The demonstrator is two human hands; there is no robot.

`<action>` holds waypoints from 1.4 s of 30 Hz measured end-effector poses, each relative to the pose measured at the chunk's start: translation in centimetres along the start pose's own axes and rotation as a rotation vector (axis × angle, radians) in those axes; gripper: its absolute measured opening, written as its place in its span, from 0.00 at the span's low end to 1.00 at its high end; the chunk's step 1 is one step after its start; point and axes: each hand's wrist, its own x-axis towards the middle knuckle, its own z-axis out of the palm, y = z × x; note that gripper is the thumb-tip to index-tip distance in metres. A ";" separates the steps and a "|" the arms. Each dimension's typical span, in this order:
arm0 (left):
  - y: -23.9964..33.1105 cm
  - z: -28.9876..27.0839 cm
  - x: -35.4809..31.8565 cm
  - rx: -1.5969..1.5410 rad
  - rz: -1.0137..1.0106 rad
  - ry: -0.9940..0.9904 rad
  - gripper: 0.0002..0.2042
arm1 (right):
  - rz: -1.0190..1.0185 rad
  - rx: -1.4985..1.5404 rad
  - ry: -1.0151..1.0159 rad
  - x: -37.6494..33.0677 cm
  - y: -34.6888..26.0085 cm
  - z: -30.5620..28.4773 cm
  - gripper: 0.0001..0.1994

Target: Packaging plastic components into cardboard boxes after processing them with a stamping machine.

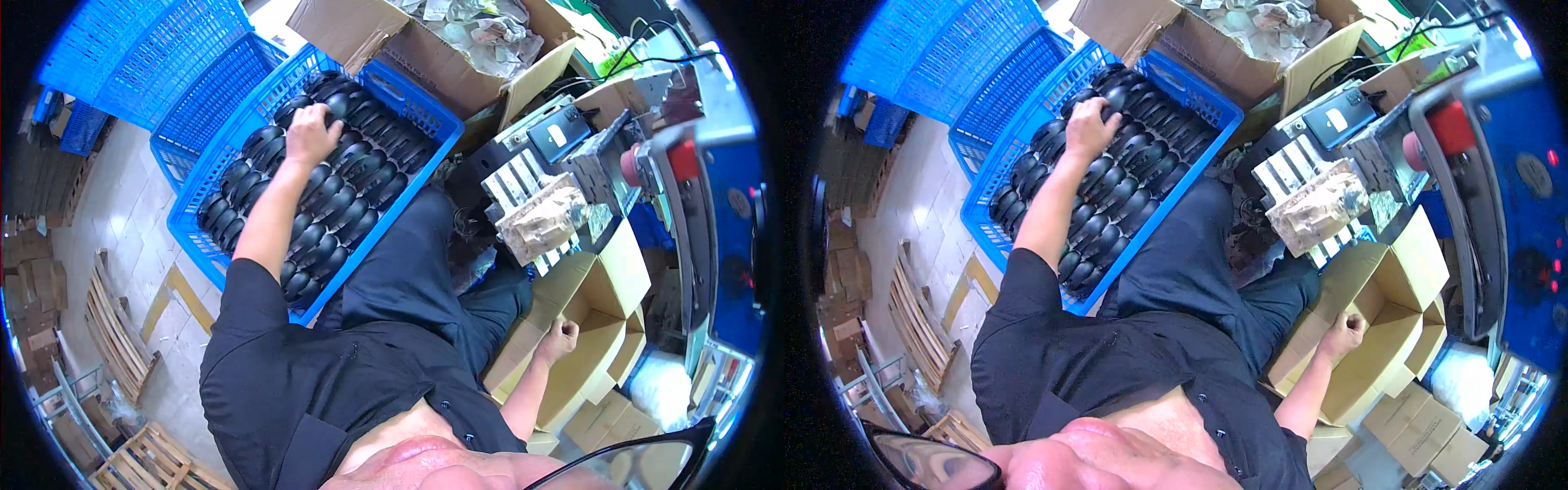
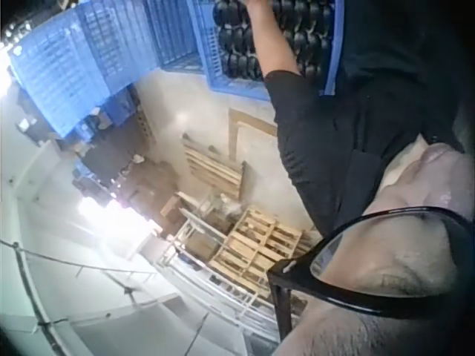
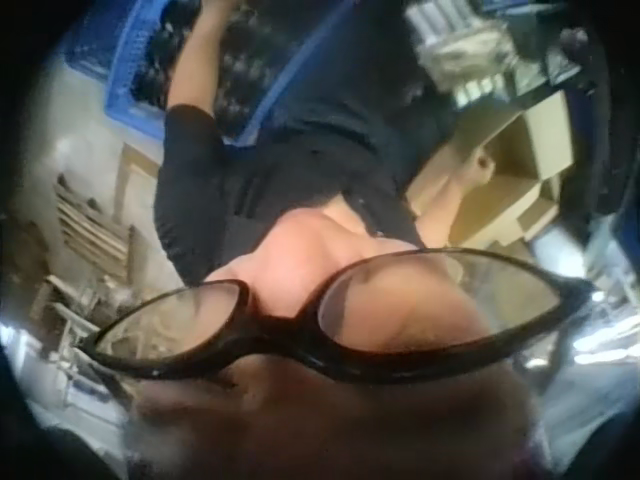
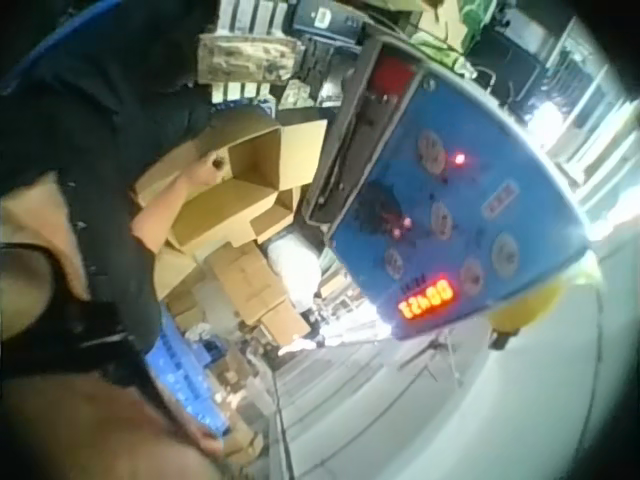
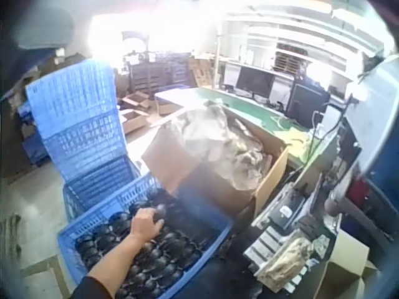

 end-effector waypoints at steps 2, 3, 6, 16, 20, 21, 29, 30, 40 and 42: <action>-3.6 2.2 1.9 0.058 -0.047 0.008 0.19 | -0.081 -0.285 0.065 -0.1 -0.2 0.8 0.13; -4.0 2.7 3.2 0.049 -0.147 -0.102 0.20 | -0.118 -0.432 0.104 -0.1 0.0 1.1 0.20; -5.6 4.7 6.5 0.104 -0.237 -0.222 0.23 | 0.212 -0.001 -0.270 -0.1 1.4 2.3 0.36; -7.6 9.5 12.2 0.211 -0.211 -0.354 0.18 | 0.175 -0.209 -0.248 -1.1 5.3 3.7 0.37; -9.0 10.8 11.5 0.061 -0.171 -0.312 0.15 | 0.111 -0.311 -0.209 -1.3 1.7 3.9 0.32; -9.2 11.0 11.5 0.064 -0.131 -0.301 0.14 | 0.022 -0.082 -0.265 -0.7 2.9 3.6 0.34; -4.0 7.3 3.7 -0.054 0.132 -0.161 0.21 | 0.417 -0.666 -0.395 -4.5 3.2 -0.3 0.25; -2.9 5.9 2.4 -0.084 0.066 -0.176 0.21 | 0.413 -0.639 -0.410 -5.1 2.3 -0.7 0.25; 15.0 -5.7 -8.9 -0.469 0.116 -0.182 0.12 | 0.445 -0.408 -0.288 -4.6 0.6 -9.7 0.22; 18.1 -7.6 -11.1 -0.558 0.211 -0.291 0.09 | 0.353 -0.276 -0.183 -4.2 1.0 -13.5 0.23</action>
